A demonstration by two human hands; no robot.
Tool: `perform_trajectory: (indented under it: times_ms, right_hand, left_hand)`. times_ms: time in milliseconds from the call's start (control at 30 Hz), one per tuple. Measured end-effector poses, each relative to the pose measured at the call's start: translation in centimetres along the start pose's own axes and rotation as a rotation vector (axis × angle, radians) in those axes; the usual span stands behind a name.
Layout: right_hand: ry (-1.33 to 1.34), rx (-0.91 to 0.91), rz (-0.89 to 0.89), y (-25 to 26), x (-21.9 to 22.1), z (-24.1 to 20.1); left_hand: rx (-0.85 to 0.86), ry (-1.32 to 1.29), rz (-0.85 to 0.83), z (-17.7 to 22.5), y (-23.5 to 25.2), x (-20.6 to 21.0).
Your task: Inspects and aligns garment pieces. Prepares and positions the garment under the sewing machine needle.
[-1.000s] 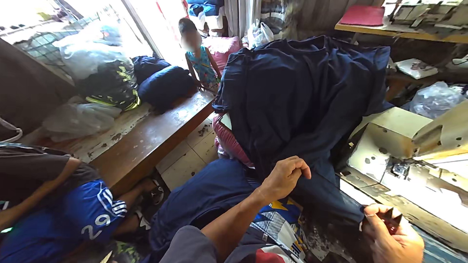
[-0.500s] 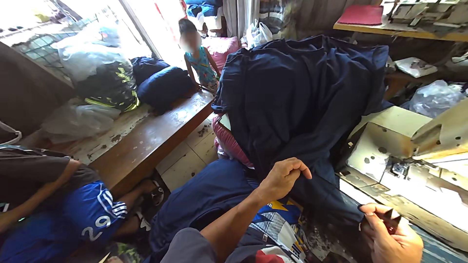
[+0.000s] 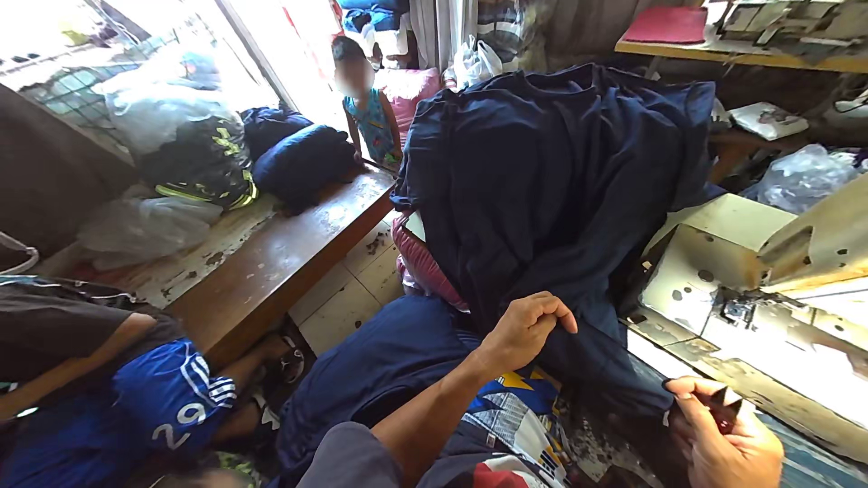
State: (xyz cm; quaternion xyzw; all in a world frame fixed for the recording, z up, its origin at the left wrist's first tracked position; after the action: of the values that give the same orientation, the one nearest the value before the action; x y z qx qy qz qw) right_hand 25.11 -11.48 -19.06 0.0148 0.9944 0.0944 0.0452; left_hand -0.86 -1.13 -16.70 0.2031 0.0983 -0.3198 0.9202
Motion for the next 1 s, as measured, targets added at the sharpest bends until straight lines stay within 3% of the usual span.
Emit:
perform_trajectory:
  times_ms: [1000]
  right_hand:
    - [0.008,-0.017,-0.055,0.27,0.73,-0.15]
  left_hand:
    - [0.003,-0.022,0.073,-0.19,-0.54,-0.15]
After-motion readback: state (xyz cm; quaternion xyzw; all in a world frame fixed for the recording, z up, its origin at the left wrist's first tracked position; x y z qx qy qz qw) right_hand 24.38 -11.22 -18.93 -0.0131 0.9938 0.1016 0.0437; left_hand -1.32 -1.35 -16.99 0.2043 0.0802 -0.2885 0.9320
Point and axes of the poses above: each hand's wrist, its own y-axis towards the middle knuckle, its own x-axis out of the palm, z = x × y, the point moved 2 cm from there along y, towards the middle knuckle, and after that the axes turned 14 degrees about -z, right-handed, at the moved point
